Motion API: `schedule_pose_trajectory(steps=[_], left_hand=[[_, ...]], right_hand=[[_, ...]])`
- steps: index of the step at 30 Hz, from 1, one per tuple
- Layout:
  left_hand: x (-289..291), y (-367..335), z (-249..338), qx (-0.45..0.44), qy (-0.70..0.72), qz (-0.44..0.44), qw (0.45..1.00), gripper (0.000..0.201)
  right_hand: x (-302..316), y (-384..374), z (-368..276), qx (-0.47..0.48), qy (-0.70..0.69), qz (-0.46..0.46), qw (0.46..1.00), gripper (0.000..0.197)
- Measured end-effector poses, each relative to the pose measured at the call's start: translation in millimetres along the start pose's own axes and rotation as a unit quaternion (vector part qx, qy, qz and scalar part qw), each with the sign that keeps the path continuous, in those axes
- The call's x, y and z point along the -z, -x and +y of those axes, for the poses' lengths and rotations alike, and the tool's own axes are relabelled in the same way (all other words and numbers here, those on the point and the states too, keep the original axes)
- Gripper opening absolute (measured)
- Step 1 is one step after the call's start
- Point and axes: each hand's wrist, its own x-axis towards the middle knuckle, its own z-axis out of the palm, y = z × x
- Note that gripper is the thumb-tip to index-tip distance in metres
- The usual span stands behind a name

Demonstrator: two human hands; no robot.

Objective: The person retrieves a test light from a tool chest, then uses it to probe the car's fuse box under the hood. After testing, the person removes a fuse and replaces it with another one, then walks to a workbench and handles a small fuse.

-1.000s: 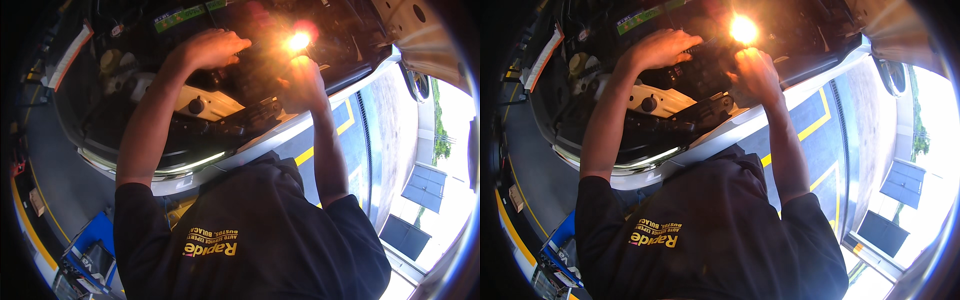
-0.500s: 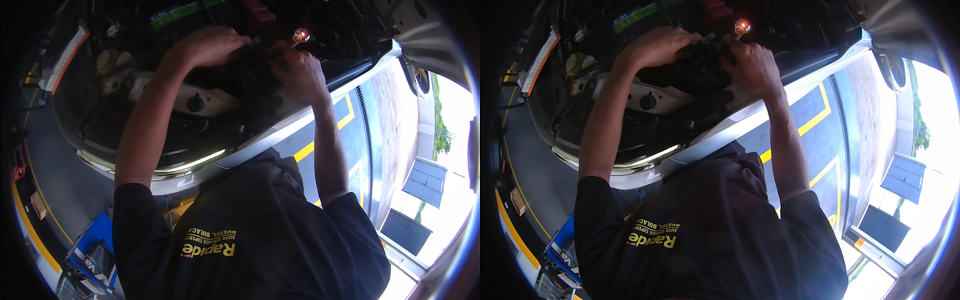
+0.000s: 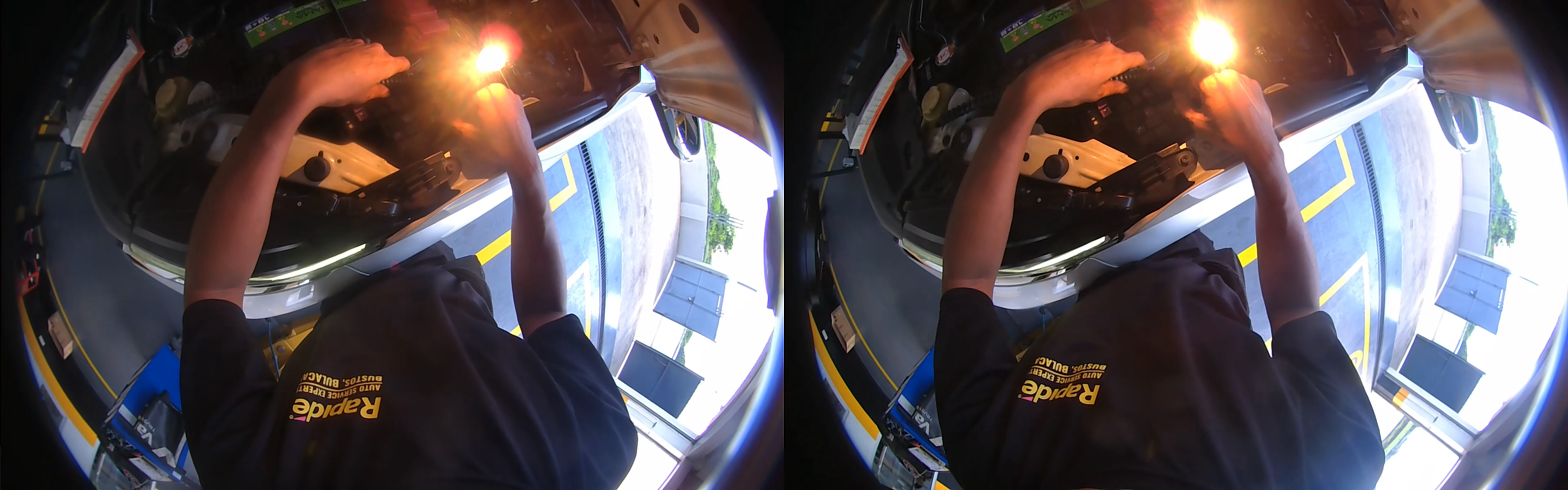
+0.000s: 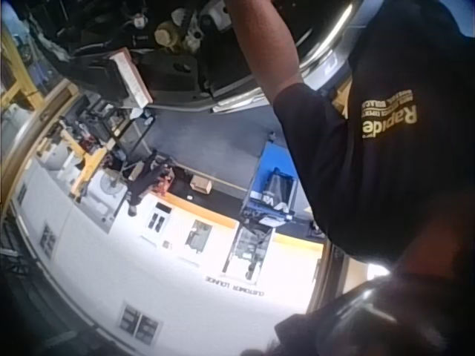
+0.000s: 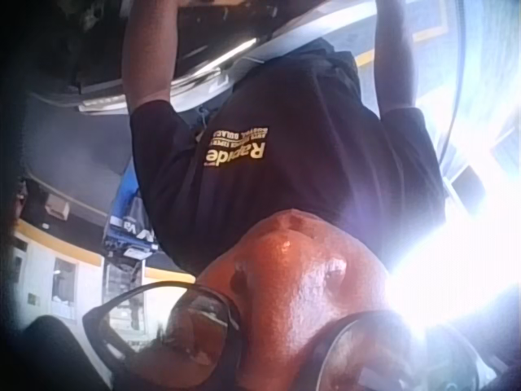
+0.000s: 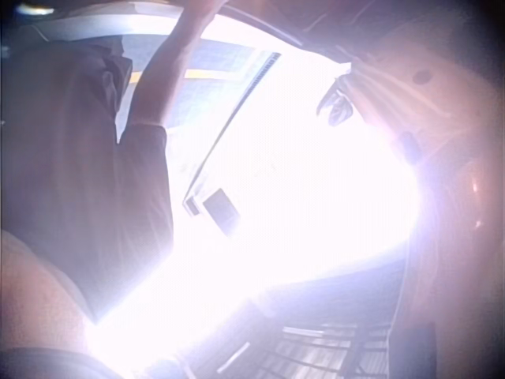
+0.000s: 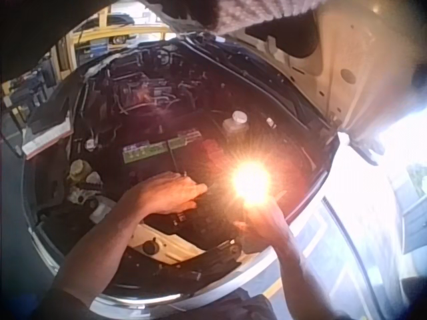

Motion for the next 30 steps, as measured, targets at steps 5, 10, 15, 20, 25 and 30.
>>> schedule_pose_trajectory(steps=[5,10,15,20,25,30], left_hand=[[-1,-1,-2,0.004,0.008,-0.004,1.0,0.045],[-8,2,-8,-0.052,-0.026,0.061,0.996,0.047],[-11,4,-11,-0.057,-0.019,0.081,0.995,0.047],[-7,2,-7,-0.054,-0.05,0.057,0.996,0.044],[-3,2,-3,-0.006,-0.026,0.01,1.0,0.039],[-6,2,-6,-0.019,-0.033,0.023,0.999,0.04]], right_hand=[[9,-9,-10,-0.073,0.006,-0.087,0.993,0.031],[20,-22,-26,-0.114,-0.1,-0.032,0.988,0.023],[15,-26,-29,-0.119,-0.119,-0.041,0.985,0.021],[18,-19,-22,-0.084,-0.018,-0.079,0.993,0.035],[17,-18,-19,-0.054,-0.029,-0.07,0.996,0.04],[16,-17,-20,-0.058,-0.016,-0.073,0.995,0.035]])
